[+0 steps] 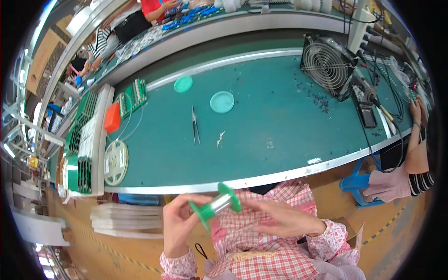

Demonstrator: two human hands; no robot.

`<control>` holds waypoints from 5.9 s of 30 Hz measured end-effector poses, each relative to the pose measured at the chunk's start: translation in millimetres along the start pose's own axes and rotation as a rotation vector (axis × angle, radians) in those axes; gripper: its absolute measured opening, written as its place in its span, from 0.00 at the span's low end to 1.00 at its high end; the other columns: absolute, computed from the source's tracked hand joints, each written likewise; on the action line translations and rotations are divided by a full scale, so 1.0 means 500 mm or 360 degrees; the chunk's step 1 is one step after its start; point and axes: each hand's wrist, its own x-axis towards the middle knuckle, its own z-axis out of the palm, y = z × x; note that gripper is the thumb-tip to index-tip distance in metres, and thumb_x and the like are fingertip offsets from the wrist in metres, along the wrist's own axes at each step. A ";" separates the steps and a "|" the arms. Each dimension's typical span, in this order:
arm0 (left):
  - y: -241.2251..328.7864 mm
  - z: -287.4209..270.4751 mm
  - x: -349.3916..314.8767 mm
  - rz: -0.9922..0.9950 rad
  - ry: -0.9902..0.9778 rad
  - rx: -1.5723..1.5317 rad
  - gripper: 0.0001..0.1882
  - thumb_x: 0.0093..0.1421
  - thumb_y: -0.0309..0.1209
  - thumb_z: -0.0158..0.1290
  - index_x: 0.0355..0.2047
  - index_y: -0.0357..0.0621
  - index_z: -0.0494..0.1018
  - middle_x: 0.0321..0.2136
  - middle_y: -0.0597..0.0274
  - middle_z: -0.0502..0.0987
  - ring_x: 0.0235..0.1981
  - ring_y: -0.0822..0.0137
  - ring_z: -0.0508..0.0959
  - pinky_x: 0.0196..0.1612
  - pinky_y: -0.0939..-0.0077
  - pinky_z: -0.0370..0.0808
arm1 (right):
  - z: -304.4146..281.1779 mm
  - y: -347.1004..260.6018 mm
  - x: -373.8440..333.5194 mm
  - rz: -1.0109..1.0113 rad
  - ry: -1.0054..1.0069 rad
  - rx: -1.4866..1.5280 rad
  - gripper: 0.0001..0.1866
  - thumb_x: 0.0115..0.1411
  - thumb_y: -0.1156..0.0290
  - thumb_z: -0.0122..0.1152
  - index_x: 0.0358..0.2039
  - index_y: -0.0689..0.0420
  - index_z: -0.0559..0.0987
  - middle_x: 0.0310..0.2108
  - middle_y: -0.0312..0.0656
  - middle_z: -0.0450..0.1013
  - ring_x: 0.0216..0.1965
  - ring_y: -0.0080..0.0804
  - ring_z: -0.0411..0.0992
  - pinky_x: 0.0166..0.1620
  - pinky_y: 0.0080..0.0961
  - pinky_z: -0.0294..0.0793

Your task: The person solders electronic components onto a printed circuit board using a soldering iron, solder wire, and tweezers.

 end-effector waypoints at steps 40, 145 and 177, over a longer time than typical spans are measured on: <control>0.063 0.020 0.106 0.0792 0.0011 0.0771 0.09 0.46 0.14 0.58 0.30 0.35 0.79 0.32 0.55 0.79 0.35 0.64 0.78 0.39 0.73 0.75 | -0.054 -0.070 -0.016 -0.0252 -0.0209 0.0220 0.13 0.68 0.66 0.46 0.35 0.59 0.77 0.28 0.48 0.74 0.28 0.46 0.73 0.34 0.33 0.73; 0.088 -0.075 0.150 0.0112 -0.1044 -0.1404 0.09 0.57 0.26 0.52 0.33 0.35 0.64 0.31 0.45 0.71 0.15 0.72 0.66 0.13 0.84 0.60 | -0.168 -0.076 0.038 0.0348 0.1062 -0.1158 0.08 0.62 0.69 0.55 0.35 0.61 0.78 0.34 0.46 0.74 0.39 0.40 0.73 0.43 0.33 0.73; 0.105 0.009 0.181 0.0058 -0.0467 -0.1473 0.10 0.58 0.21 0.49 0.41 0.38 0.67 0.40 0.50 0.75 0.27 0.68 0.75 0.35 0.74 0.73 | -0.059 -0.126 0.152 -0.0032 0.0262 -0.0038 0.24 0.66 0.61 0.54 0.57 0.61 0.66 0.38 0.48 0.76 0.36 0.37 0.75 0.40 0.33 0.73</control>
